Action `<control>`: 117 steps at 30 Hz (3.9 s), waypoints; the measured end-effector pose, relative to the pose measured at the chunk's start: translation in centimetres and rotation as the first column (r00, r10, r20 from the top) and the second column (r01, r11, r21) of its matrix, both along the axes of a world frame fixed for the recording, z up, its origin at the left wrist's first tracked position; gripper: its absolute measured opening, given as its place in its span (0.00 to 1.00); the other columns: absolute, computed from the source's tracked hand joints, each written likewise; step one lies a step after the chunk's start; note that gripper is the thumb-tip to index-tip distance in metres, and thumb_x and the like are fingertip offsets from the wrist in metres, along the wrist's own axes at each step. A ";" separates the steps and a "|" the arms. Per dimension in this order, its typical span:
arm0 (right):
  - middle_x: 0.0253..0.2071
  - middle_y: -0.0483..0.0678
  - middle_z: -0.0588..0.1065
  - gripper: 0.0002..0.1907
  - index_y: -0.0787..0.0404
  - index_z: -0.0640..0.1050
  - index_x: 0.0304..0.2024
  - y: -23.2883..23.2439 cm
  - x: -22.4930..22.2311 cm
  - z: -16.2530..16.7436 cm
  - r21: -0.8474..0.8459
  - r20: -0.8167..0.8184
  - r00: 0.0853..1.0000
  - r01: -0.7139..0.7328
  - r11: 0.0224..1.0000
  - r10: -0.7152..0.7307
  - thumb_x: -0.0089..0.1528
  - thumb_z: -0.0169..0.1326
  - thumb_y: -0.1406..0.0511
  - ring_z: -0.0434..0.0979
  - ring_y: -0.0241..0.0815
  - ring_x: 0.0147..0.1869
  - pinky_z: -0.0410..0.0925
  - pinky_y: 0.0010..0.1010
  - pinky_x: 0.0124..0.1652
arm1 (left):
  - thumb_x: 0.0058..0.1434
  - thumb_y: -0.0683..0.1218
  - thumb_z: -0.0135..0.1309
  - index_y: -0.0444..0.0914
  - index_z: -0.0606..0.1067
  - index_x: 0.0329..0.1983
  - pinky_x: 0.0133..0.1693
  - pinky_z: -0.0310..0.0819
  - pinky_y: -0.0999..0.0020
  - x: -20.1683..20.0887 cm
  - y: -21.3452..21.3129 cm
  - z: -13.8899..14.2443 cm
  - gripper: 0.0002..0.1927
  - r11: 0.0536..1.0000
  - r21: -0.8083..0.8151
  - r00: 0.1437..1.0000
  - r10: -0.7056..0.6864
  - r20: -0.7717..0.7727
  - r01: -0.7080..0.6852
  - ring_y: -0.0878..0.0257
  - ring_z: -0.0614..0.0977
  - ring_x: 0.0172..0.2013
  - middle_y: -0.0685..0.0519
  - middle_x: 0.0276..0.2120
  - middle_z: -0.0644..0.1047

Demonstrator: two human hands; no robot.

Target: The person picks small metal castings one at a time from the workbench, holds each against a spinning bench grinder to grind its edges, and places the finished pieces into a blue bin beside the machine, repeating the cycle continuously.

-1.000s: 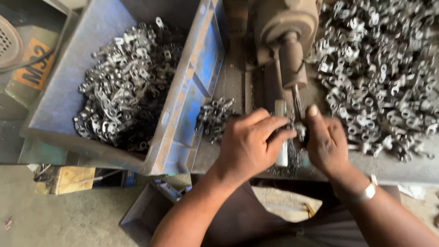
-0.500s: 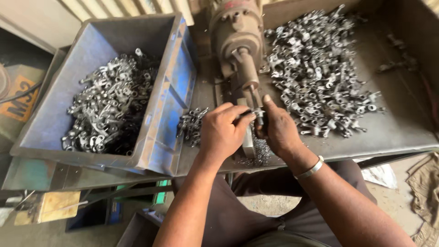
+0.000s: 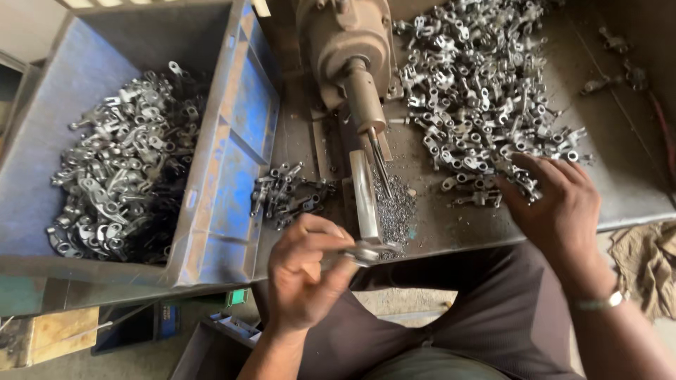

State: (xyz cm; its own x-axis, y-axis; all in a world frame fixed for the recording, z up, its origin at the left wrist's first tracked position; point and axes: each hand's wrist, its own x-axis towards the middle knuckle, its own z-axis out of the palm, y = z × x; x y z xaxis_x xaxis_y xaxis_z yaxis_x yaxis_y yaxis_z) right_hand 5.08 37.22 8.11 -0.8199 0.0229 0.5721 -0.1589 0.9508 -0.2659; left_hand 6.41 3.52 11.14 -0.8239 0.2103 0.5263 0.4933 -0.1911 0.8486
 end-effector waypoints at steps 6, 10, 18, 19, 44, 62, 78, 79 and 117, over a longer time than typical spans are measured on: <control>0.47 0.50 0.82 0.09 0.61 0.81 0.50 0.7 -0.8 0.3 -0.440 -0.001 0.998 -0.061 0.896 0.067 0.68 0.64 0.69 0.83 0.40 0.48 0.75 0.29 0.47 | 0.60 0.44 0.52 0.36 0.75 0.40 0.39 0.80 0.64 -1.7 0.8 -0.8 0.08 0.638 0.739 0.747 -0.379 0.546 -0.216 0.57 0.83 0.37 0.48 0.35 0.76; 0.42 0.49 0.79 0.13 0.60 0.77 0.55 -3.9 0.7 -0.8 -0.988 -0.009 0.972 -0.045 0.148 0.236 0.69 0.60 0.70 0.79 0.38 0.43 0.73 0.29 0.41 | 0.66 0.39 0.58 0.33 0.79 0.43 0.31 0.68 0.73 -1.2 1.2 0.4 0.05 0.982 0.031 0.926 0.167 0.338 -0.188 0.66 0.76 0.29 0.52 0.30 0.75; 0.40 0.47 0.76 0.12 0.62 0.74 0.54 -11.6 -0.9 -1.7 -0.911 -0.035 0.891 0.157 -0.381 0.452 0.68 0.54 0.70 0.73 0.35 0.32 0.67 0.24 0.33 | 0.60 0.46 0.67 0.35 0.80 0.49 0.32 0.77 0.67 -1.5 2.7 3.3 0.16 0.764 -0.517 0.923 0.307 -0.232 -0.385 0.60 0.83 0.31 0.50 0.35 0.78; 0.40 0.47 0.75 0.12 0.63 0.74 0.54 -11.9 -1.3 -1.4 -0.918 -0.057 0.896 0.127 -0.376 0.441 0.69 0.55 0.70 0.73 0.34 0.33 0.67 0.24 0.33 | 0.59 0.46 0.68 0.36 0.81 0.47 0.31 0.77 0.66 -1.8 2.6 3.5 0.15 0.749 -0.537 0.922 0.314 -0.227 -0.388 0.59 0.83 0.30 0.50 0.33 0.78; 0.26 0.41 0.73 0.21 0.58 0.77 0.38 -14.7 -5.4 -0.7 -0.903 0.172 0.817 0.354 -0.243 0.551 0.70 0.47 0.49 0.68 0.32 0.26 0.60 0.23 0.25 | 0.61 0.44 0.64 0.35 0.82 0.43 0.35 0.79 0.64 -7.6 2.0 2.5 0.10 0.841 -0.418 0.934 0.265 -0.238 -0.345 0.53 0.86 0.34 0.46 0.35 0.83; 0.44 0.52 0.81 0.17 0.61 0.80 0.47 -3.5 0.0 0.1 0.100 0.180 0.972 -0.169 0.981 0.149 0.57 0.66 0.64 0.81 0.48 0.47 0.74 0.36 0.48 | 0.65 0.42 0.60 0.34 0.78 0.45 0.25 0.64 0.75 1.5 -2.1 -3.0 0.09 0.919 0.360 0.667 -0.167 0.726 -0.162 0.62 0.79 0.28 0.51 0.28 0.77; 0.45 0.48 0.75 0.25 0.62 0.65 0.68 -14.1 1.4 0.5 -0.879 -0.189 0.907 0.016 -0.476 0.378 0.68 0.51 0.74 0.79 0.41 0.46 0.76 0.35 0.48 | 0.61 0.46 0.65 0.37 0.80 0.46 0.32 0.78 0.63 -0.8 3.5 5.0 0.13 0.637 -0.624 0.891 0.319 -0.321 -0.453 0.56 0.83 0.30 0.51 0.31 0.77; 0.45 0.48 0.74 0.26 0.61 0.66 0.69 -14.1 1.4 0.6 -0.896 -0.182 0.905 0.008 -0.443 0.385 0.69 0.52 0.74 0.79 0.41 0.47 0.75 0.35 0.48 | 0.62 0.44 0.63 0.36 0.79 0.47 0.33 0.79 0.64 -1.0 3.3 5.1 0.12 0.626 -0.628 0.886 0.325 -0.330 -0.464 0.56 0.84 0.32 0.51 0.32 0.77; 0.17 0.43 0.65 0.30 0.57 0.72 0.25 -16.1 -3.9 5.0 -0.976 0.032 0.831 0.146 -0.162 0.556 0.72 0.40 0.45 0.59 0.35 0.18 0.53 0.28 0.20 | 0.59 0.52 0.66 0.42 0.84 0.39 0.32 0.76 0.57 -4.9 2.7 3.7 0.11 0.654 -0.552 0.853 0.342 -0.394 -0.517 0.48 0.83 0.31 0.49 0.31 0.80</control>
